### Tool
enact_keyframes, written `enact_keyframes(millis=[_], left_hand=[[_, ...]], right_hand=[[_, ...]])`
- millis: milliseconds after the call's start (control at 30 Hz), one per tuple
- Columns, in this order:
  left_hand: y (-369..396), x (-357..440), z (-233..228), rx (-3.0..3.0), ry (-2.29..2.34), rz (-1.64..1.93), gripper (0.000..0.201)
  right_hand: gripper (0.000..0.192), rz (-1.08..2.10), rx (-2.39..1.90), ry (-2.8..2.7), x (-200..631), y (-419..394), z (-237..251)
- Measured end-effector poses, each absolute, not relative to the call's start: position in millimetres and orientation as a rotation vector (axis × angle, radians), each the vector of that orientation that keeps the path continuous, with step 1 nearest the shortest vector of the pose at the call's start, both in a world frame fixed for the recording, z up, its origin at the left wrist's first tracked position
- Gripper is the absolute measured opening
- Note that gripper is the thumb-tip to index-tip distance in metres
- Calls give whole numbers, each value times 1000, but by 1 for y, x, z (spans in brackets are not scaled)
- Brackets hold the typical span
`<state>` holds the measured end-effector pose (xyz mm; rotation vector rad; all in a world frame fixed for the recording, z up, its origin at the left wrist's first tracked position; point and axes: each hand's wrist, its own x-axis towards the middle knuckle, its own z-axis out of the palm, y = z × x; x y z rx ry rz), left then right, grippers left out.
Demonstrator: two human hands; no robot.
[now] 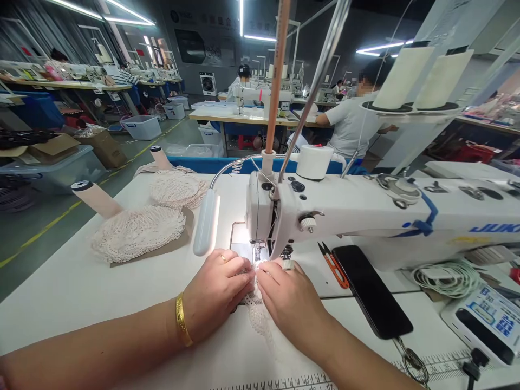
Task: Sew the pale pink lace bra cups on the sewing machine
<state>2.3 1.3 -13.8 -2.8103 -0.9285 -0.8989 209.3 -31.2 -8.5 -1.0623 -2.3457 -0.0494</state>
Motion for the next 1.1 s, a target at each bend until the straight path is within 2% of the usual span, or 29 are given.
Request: enact_keyframes(millis=[267,567,1100], left_hand=[[-7,4,-9,-2816,-969,-750,18],[-8,12,-10,-2737,-1039,-664,13],[-7,13,-11,-2730,-1061,-639,19]], right_hand=[[34,53,-1123,-2449,225,-19,-13],[37,-59,-1245,-2424,232,-12,-18],[37,-51,-1254,-2435,232,-9,-19]])
